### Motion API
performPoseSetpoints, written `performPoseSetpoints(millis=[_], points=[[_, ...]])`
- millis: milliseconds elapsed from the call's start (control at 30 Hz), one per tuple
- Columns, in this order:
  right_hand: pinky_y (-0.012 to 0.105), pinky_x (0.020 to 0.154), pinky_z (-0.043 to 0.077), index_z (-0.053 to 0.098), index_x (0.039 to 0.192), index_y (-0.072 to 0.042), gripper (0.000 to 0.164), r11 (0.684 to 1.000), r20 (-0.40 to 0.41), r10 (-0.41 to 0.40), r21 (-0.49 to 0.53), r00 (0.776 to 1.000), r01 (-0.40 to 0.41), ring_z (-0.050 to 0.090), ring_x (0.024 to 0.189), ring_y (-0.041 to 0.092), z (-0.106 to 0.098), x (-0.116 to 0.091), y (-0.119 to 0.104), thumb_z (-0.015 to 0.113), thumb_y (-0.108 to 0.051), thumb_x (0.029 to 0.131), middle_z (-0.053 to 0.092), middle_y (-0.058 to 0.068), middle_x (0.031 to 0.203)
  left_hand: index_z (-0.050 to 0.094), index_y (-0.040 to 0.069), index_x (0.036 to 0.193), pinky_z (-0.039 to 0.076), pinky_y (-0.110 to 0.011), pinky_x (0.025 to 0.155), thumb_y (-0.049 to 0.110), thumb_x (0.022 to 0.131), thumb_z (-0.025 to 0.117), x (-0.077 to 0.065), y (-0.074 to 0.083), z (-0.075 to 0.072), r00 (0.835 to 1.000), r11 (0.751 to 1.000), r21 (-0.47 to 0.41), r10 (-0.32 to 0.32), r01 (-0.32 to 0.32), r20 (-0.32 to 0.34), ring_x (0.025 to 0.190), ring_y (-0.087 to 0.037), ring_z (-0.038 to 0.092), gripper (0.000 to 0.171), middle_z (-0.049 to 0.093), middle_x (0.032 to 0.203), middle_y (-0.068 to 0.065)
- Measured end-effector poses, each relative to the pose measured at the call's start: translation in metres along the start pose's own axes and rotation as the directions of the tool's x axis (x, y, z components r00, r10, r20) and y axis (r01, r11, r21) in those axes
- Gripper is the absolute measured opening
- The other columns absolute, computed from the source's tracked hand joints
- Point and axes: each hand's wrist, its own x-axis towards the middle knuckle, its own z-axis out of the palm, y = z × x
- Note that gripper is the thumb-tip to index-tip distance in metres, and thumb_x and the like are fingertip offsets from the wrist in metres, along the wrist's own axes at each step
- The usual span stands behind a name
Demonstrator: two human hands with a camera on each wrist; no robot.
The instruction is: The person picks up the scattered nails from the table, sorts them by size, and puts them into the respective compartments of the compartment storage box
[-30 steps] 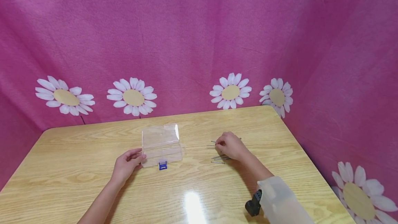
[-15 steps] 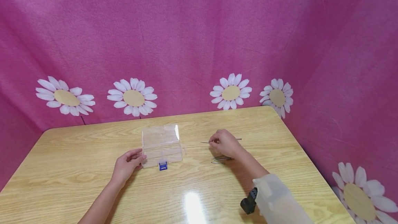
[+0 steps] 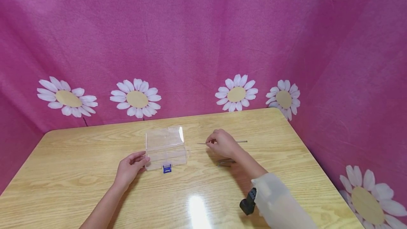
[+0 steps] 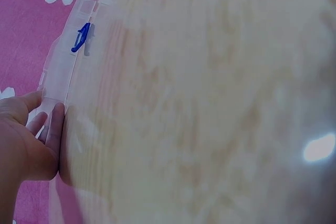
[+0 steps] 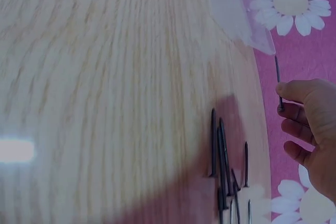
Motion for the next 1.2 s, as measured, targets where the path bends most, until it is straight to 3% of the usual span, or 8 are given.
performPoseSetpoints(millis=[567,833,1200], points=[[0.022,0.069,0.044,0.069,0.086,-0.013,0.011,1.0,0.048,-0.021,0.019,0.999,0.02,0.05,0.077,0.011,0.005,0.022,-0.032,0.061,-0.017,0.081,0.058,-0.005,0.078,0.056,0.003,0.115,0.052,-0.018,0.063,0.013,0.078,0.065,-0.001,0.002,0.0,1.0,1.0,-0.001,0.0,0.0,0.013,0.072,-0.005,0.058,0.039,0.06,0.101,-0.013],[0.024,0.073,0.045,0.069,0.087,-0.011,0.011,0.995,0.058,-0.1,-0.018,0.993,0.102,0.052,0.076,0.01,0.013,0.031,-0.045,0.061,-0.016,0.081,0.06,-0.003,0.078,0.056,0.004,0.114,0.053,-0.019,0.064,0.016,0.078,0.066,-0.001,0.0,-0.001,1.0,1.0,0.009,-0.007,0.007,0.008,0.073,-0.006,0.058,0.039,0.06,0.102,-0.013],[0.024,0.076,0.044,0.069,0.089,-0.013,0.012,0.996,0.098,-0.088,-0.002,0.991,0.088,0.051,0.078,0.009,0.024,0.043,-0.063,0.06,-0.018,0.082,0.058,-0.005,0.079,0.056,0.005,0.114,0.052,-0.018,0.063,0.016,0.078,0.066,-0.001,0.0,0.0,1.0,1.0,0.017,0.0,-0.001,0.008,0.072,-0.006,0.057,0.039,0.059,0.1,-0.012]])
